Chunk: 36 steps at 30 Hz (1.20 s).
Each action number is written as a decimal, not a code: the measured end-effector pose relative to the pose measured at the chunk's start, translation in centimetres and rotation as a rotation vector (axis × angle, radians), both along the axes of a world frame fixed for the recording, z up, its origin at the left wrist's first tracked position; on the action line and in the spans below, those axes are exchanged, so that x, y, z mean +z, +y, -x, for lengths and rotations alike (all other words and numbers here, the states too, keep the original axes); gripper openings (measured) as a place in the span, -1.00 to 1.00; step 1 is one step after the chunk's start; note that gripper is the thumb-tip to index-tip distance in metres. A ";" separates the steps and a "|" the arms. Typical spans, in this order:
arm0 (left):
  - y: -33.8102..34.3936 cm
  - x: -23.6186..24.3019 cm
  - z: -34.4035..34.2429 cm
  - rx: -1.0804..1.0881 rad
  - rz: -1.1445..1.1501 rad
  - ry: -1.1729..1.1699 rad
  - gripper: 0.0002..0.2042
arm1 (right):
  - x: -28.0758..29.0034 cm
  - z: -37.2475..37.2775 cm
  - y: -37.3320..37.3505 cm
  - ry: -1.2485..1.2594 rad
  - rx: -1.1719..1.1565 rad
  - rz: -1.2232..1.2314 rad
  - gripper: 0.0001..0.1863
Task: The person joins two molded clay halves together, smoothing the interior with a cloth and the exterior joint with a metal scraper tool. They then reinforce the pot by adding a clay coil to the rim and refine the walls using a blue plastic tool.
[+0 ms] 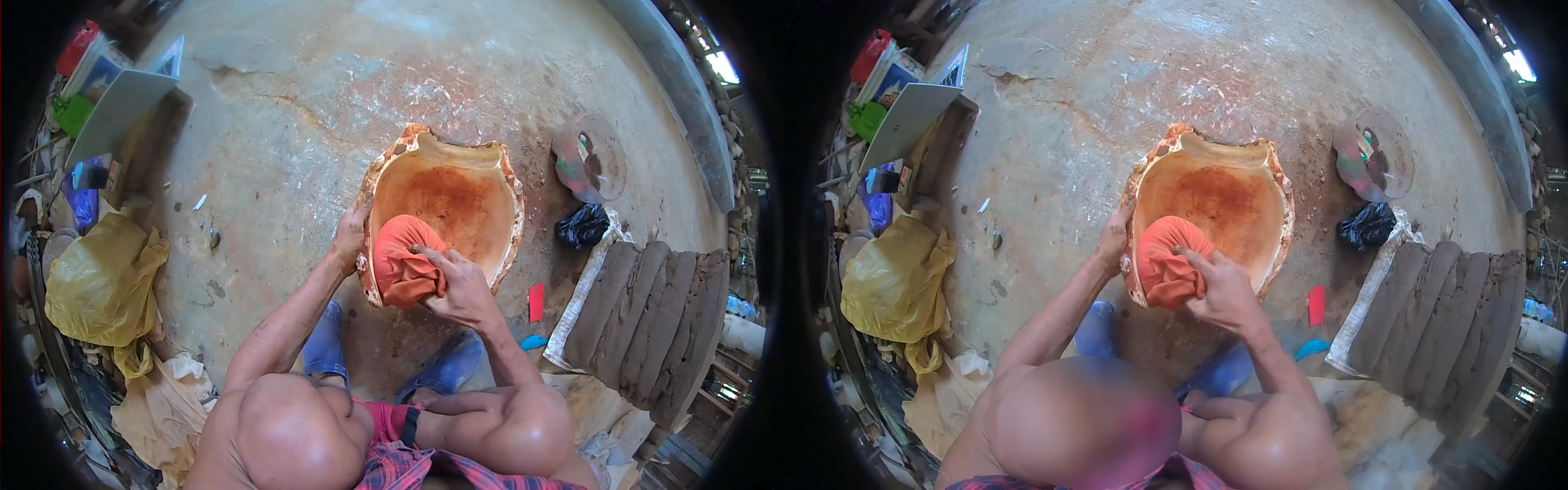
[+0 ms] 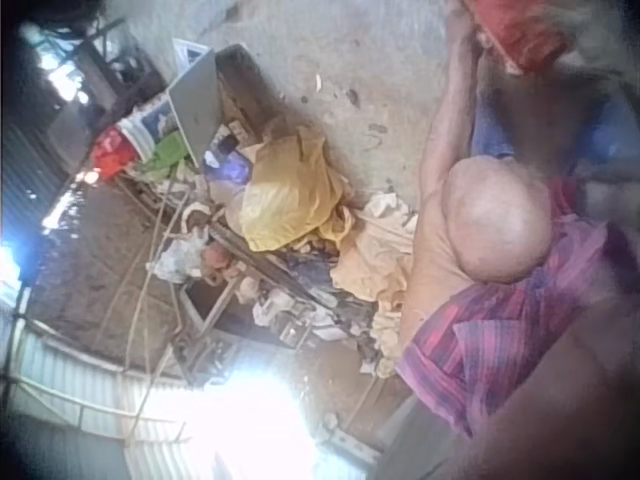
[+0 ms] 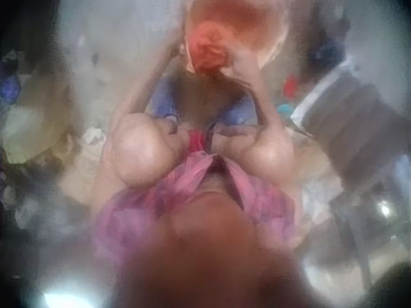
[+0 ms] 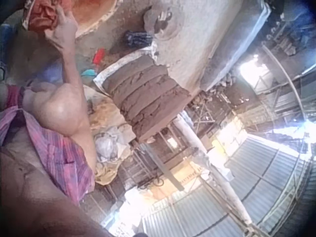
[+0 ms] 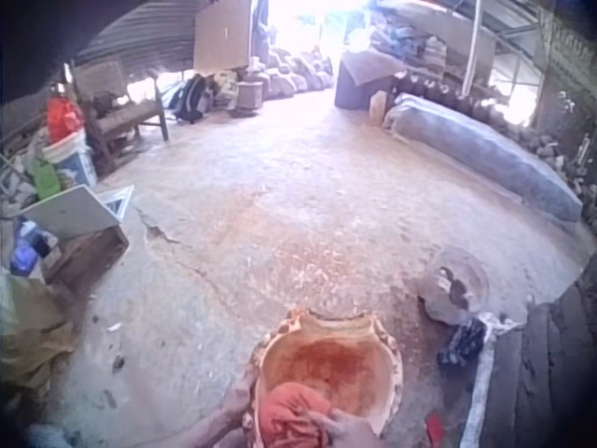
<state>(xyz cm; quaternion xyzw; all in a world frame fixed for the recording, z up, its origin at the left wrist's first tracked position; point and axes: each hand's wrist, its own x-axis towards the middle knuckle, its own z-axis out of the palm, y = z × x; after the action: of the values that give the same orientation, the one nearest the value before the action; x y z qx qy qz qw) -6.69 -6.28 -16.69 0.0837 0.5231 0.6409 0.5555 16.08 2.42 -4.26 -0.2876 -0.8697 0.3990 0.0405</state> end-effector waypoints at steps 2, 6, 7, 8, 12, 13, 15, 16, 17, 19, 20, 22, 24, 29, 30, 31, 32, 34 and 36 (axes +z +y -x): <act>1.2 1.4 -1.1 -0.011 -0.028 -0.058 -0.44 | -0.2 0.0 1.2 -0.028 0.017 -0.016 -0.38; 1.0 2.0 -1.0 -0.018 -0.071 -0.112 -0.42 | -2.3 -1.1 1.6 0.073 0.018 0.060 -0.40; 0.7 2.1 -0.8 -0.008 -0.054 -0.092 -0.42 | -2.2 -1.6 1.2 0.079 0.026 0.073 -0.42; 0.4 2.2 -0.5 0.002 -0.035 -0.072 -0.41 | -1.2 -1.8 0.4 0.157 -0.003 0.075 -0.44; 1.6 3.1 -2.1 0.000 -0.075 -0.035 -0.41 | -1.3 -4.0 -0.6 0.091 -0.207 0.083 -0.55; 1.2 3.1 -2.1 -0.038 -0.031 0.043 -0.39 | -2.6 -4.7 -0.6 -0.005 -0.275 0.088 -0.58; 0.9 4.3 -1.7 -0.043 0.009 0.172 -0.32 | -1.4 -4.0 -0.3 0.039 -0.219 0.043 -0.63; 1.3 5.4 -2.2 -0.026 -0.003 0.199 -0.29 | -0.4 -4.0 0.2 0.054 -0.190 0.017 -0.66; 1.6 6.1 -2.9 -0.021 -0.015 0.213 -0.25 | 0.6 -4.3 0.2 0.056 -0.174 -0.010 -0.69; 2.1 6.4 -4.5 -0.071 -0.074 0.289 -0.20 | 0.6 -5.8 -0.7 0.101 -0.256 -0.122 -0.67; 2.6 7.2 -5.9 -0.053 -0.119 0.341 -0.19 | -0.9 -7.1 -1.0 0.041 -0.296 -0.148 -0.66; 3.5 9.1 -7.8 -0.072 -0.181 0.374 -0.14 | -1.8 -8.6 0.1 -0.231 -0.289 -0.195 -0.63; 3.6 9.3 -8.3 -0.085 -0.145 0.598 -0.12 | 0.5 -8.2 0.2 -0.099 -0.286 -0.194 -0.64; 5.7 9.8 -10.2 -0.105 -0.205 0.789 -0.08 | -0.8 -9.2 1.1 -0.003 -0.510 -0.418 -0.63; 5.7 10.2 -10.4 -0.120 -0.202 0.827 -0.09 | -0.8 -9.2 1.5 0.001 -0.523 -0.429 -0.64; 5.7 10.9 -10.5 -0.128 -0.199 0.874 -0.09 | -0.6 -8.8 2.2 0.015 -0.528 -0.440 -0.65; 5.8 11.6 -10.9 -0.139 -0.164 1.008 -0.10 | -0.3 -8.3 3.0 0.028 -0.531 -0.451 -0.67; 5.5 11.0 -10.6 -0.152 -0.177 0.994 -0.07 | -1.3 -7.5 2.4 0.148 -0.587 -0.540 -0.70; 6.5 12.4 -11.2 -0.120 -0.191 0.755 -0.10 | -3.4 -7.7 4.2 0.041 -0.621 -0.536 -0.71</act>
<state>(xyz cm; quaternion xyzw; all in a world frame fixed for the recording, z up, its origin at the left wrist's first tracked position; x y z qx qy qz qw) 4.47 0.25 -4.33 0.3953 0.6228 0.5772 0.3503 23.79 6.65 -7.65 -0.5078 -0.8136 0.1327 0.2501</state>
